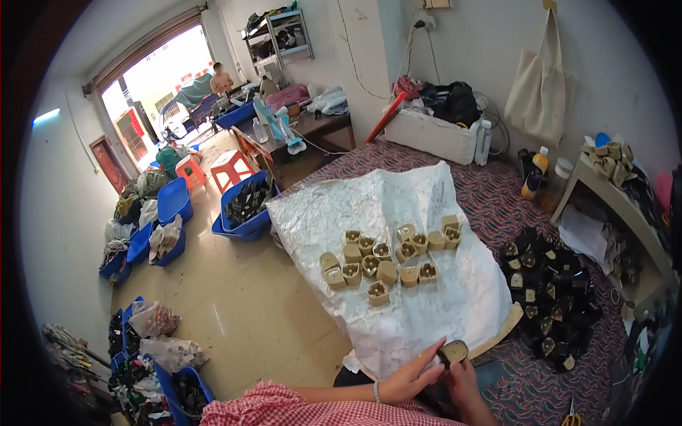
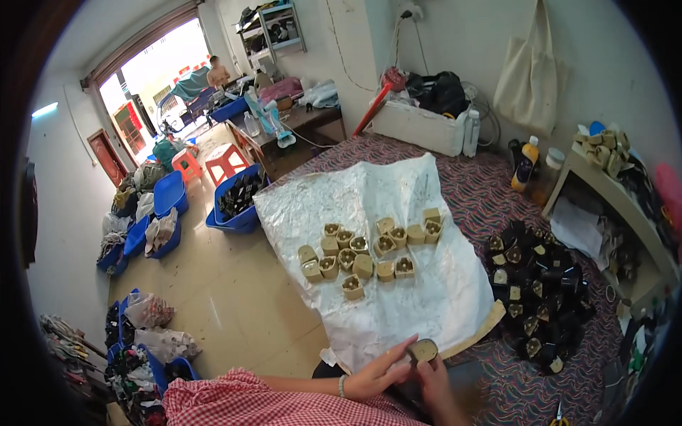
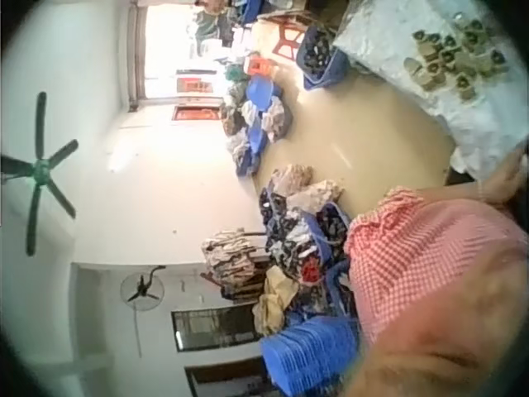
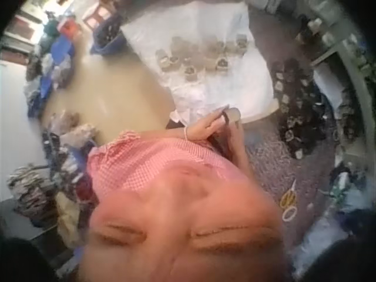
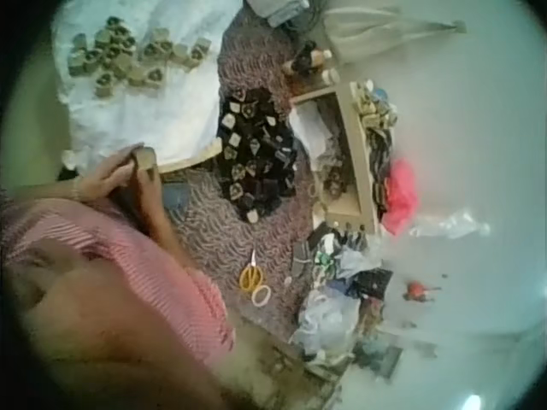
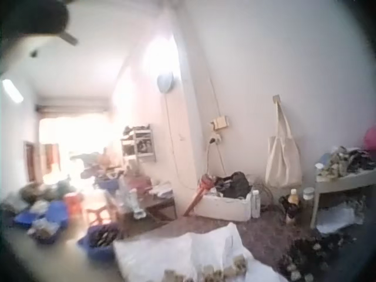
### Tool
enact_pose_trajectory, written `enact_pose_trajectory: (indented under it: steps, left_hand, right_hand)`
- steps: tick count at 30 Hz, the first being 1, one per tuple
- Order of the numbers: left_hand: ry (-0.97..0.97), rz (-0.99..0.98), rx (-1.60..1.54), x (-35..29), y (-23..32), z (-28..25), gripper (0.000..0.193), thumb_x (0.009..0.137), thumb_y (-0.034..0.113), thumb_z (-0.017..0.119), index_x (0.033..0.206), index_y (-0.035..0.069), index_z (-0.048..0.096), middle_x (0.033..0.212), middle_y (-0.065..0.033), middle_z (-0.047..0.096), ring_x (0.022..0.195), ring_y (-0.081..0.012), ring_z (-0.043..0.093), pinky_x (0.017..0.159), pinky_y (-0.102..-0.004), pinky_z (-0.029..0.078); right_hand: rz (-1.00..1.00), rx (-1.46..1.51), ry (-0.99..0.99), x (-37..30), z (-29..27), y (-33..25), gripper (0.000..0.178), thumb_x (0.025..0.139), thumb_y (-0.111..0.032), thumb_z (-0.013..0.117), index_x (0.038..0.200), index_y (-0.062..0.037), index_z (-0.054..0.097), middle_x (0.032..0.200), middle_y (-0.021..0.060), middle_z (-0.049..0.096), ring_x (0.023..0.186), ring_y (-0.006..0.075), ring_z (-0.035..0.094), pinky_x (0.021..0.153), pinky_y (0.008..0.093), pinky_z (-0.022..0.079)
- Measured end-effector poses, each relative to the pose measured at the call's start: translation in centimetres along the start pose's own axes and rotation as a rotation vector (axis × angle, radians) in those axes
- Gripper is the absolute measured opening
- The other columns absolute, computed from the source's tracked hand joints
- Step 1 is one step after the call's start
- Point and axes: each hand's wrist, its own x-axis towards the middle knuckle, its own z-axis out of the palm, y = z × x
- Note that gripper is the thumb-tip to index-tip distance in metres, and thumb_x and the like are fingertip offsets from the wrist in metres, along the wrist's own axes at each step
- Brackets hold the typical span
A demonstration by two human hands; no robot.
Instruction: Manually applying black adhesive tape to small tan plastic shoe components.
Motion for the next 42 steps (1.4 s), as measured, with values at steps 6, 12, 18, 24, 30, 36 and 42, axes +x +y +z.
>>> enact_pose_trajectory:
  steps: [6,12,18,24,30,36,42]
  left_hand:
    - [-0.050,0.115,0.025,1.8,0.0,0.2,0.058,0.101,0.018,0.042,0.152,0.011,0.016,0.094,-0.0041,0.053,0.072,-0.0094,0.050,0.066,-0.0228,0.044]
    - [-0.236,0.000,-0.242,1.5,1.0,-1.4,0.056,0.103,0.020,0.035,0.153,0.010,0.011,0.094,-0.0034,0.052,0.066,-0.0084,0.051,0.062,-0.0220,0.045]
    - [-0.014,0.397,0.579,2.1,-0.8,-2.3,0.064,0.101,0.019,0.040,0.153,0.008,0.005,0.141,-0.0126,0.035,0.095,-0.0181,0.054,0.086,-0.0299,0.044]
    - [-0.150,-0.036,-0.495,2.0,-3.0,-2.6,0.077,0.098,0.056,0.030,0.151,0.004,0.011,0.159,-0.0117,0.006,0.146,-0.0296,0.011,0.117,-0.0443,0.015]
    - [0.037,0.240,0.279,1.2,-3.0,-0.5,0.072,0.100,0.047,0.031,0.144,-0.009,0.020,0.154,-0.0223,0.022,0.144,-0.0364,0.015,0.116,-0.0474,0.015]
    - [-0.397,0.312,0.296,2.6,2.2,-5.5,0.084,0.077,0.038,0.076,0.137,-0.007,0.036,0.143,-0.0257,0.039,0.141,-0.0396,0.024,0.114,-0.0484,0.020]
    - [-0.652,0.354,0.392,5.5,5.4,-7.1,0.080,0.061,0.017,0.088,0.128,0.002,0.047,0.128,-0.0178,0.057,0.127,-0.0386,0.048,0.099,-0.0459,0.046]
  right_hand:
    - [0.024,0.014,-0.173,-0.3,-0.2,-2.3,0.054,0.090,-0.039,0.061,0.119,0.0027,0.045,0.091,0.0128,0.062,0.072,0.0197,0.062,0.064,0.0314,0.053]
    - [0.100,0.045,-0.258,-0.5,-0.1,-0.9,0.049,0.091,-0.033,0.059,0.120,0.0026,0.044,0.091,0.0125,0.062,0.072,0.0188,0.062,0.064,0.0308,0.053]
    - [0.117,0.041,-0.239,-0.7,1.4,-1.8,0.044,0.092,-0.030,0.058,0.120,0.0008,0.045,0.087,0.0090,0.060,0.070,0.0175,0.062,0.063,0.0316,0.054]
    - [0.247,0.034,-0.262,-0.4,2.9,-1.1,0.043,0.095,-0.031,0.059,0.117,0.0006,0.040,0.082,0.0074,0.058,0.063,0.0131,0.060,0.055,0.0260,0.050]
    - [0.331,-0.189,-0.234,-1.9,2.1,-2.9,0.051,0.094,-0.044,0.057,0.111,0.0011,0.043,0.081,0.0045,0.055,0.057,0.0086,0.054,0.050,0.0227,0.045]
    - [0.319,-0.003,-0.581,-0.3,2.6,-6.0,0.045,0.096,-0.046,0.050,0.093,-0.0014,0.048,0.059,-0.0013,0.047,0.048,0.0062,0.044,0.048,0.0209,0.039]
    - [0.358,0.017,-0.637,0.6,3.1,-5.9,0.046,0.097,-0.048,0.046,0.076,-0.0069,0.048,0.056,-0.0018,0.042,0.049,0.0083,0.046,0.058,0.0298,0.054]
